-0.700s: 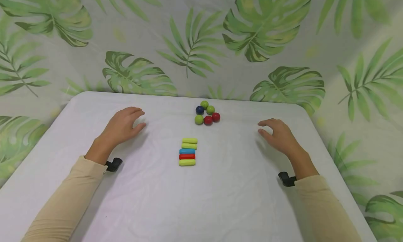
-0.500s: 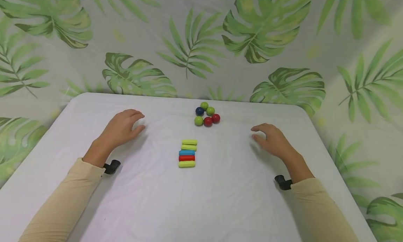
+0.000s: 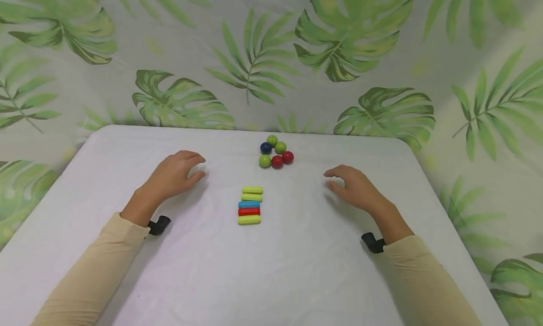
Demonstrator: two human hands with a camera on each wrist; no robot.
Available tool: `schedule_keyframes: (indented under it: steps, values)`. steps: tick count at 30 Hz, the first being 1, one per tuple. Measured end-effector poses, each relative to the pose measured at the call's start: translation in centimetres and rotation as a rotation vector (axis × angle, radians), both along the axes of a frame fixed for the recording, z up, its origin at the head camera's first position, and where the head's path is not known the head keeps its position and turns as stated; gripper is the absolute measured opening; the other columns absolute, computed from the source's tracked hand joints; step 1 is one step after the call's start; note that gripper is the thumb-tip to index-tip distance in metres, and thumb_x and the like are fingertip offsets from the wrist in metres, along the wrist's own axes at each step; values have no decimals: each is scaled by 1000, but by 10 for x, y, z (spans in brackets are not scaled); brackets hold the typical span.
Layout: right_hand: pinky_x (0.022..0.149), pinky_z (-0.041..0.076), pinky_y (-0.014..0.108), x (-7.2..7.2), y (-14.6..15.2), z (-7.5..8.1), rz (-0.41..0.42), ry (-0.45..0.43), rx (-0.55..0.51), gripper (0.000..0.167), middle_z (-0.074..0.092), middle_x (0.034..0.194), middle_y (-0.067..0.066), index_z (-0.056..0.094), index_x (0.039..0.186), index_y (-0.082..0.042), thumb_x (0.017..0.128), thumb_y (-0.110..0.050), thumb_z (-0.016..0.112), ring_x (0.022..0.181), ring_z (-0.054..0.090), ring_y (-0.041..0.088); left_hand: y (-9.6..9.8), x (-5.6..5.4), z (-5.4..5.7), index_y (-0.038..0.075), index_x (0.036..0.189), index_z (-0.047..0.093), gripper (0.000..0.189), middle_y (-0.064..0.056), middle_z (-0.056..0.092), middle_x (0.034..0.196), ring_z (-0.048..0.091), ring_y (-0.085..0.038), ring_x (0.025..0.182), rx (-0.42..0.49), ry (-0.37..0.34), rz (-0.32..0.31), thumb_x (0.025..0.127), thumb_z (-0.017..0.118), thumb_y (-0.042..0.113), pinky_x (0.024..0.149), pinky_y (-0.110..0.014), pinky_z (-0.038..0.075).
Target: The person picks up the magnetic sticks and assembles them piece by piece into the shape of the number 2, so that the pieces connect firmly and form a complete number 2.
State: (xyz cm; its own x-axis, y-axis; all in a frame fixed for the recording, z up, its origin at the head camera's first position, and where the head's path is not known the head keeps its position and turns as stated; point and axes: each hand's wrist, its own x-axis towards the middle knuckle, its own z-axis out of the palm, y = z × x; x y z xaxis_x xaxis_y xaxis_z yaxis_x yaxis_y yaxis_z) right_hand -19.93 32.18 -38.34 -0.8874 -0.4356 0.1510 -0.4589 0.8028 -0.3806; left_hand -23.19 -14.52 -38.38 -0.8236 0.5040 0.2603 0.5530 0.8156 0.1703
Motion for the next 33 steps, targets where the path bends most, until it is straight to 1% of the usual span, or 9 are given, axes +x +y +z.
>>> schedule_keyframes:
  steps: [4, 8, 10, 14, 17, 26, 30, 33]
  values:
    - [88, 54, 55, -1, -9, 0, 9, -46, -4, 28, 67, 122, 17, 65, 123, -1, 95, -7, 62, 111, 63, 37, 10, 2, -2, 3, 119, 69, 34, -15, 68, 126, 60, -35, 123, 32, -72, -52, 92, 69, 23, 99, -50, 51]
    - [90, 53, 55, 0, -22, -1, 29, -87, -29, 29, 67, 122, 16, 64, 124, -2, 96, -8, 62, 113, 62, 37, 25, 2, -3, 7, 120, 70, 31, -10, 68, 126, 61, -31, 122, 49, -147, -109, 93, 67, 22, 101, -48, 50]
    - [91, 53, 55, -1, -30, -2, 46, -104, -41, 31, 67, 123, 16, 63, 126, -2, 96, -9, 62, 113, 63, 36, 33, 2, -4, 9, 120, 71, 30, -8, 69, 126, 61, -30, 121, 53, -182, -134, 93, 66, 22, 102, -48, 50]
    - [93, 53, 55, -2, -46, -4, 96, -136, -59, 34, 67, 125, 15, 60, 129, -3, 97, -12, 62, 114, 63, 35, 44, 3, -5, 11, 122, 70, 30, -6, 68, 127, 61, -28, 123, 51, -227, -168, 94, 66, 23, 103, -46, 50]
    - [94, 52, 55, -2, -53, -6, 124, -142, -61, 34, 67, 125, 15, 60, 129, -3, 97, -13, 62, 114, 63, 34, 49, 4, -6, 11, 122, 70, 30, -5, 68, 126, 61, -27, 122, 40, -229, -180, 95, 66, 23, 103, -45, 50]
    - [94, 52, 53, 0, -55, -9, 118, -156, -53, 32, 68, 122, 13, 63, 126, -3, 97, -14, 63, 111, 64, 31, 53, 7, -12, 11, 120, 71, 27, -6, 70, 123, 63, -26, 119, 13, -231, -179, 95, 66, 20, 101, -43, 51]
    - [93, 53, 52, -1, -58, -8, 132, -163, -52, 31, 69, 121, 12, 64, 126, -4, 96, -14, 63, 110, 65, 29, 58, 7, -11, 11, 120, 71, 27, -4, 72, 114, 65, -23, 109, 1, -243, -190, 95, 64, 19, 94, -40, 54]
    - [92, 53, 51, -2, -60, -9, 140, -161, -51, 31, 69, 120, 11, 64, 125, -4, 96, -13, 63, 108, 65, 28, 65, 3, -10, 12, 121, 71, 27, -3, 71, 106, 65, -19, 100, 0, -264, -197, 95, 64, 19, 88, -37, 55]
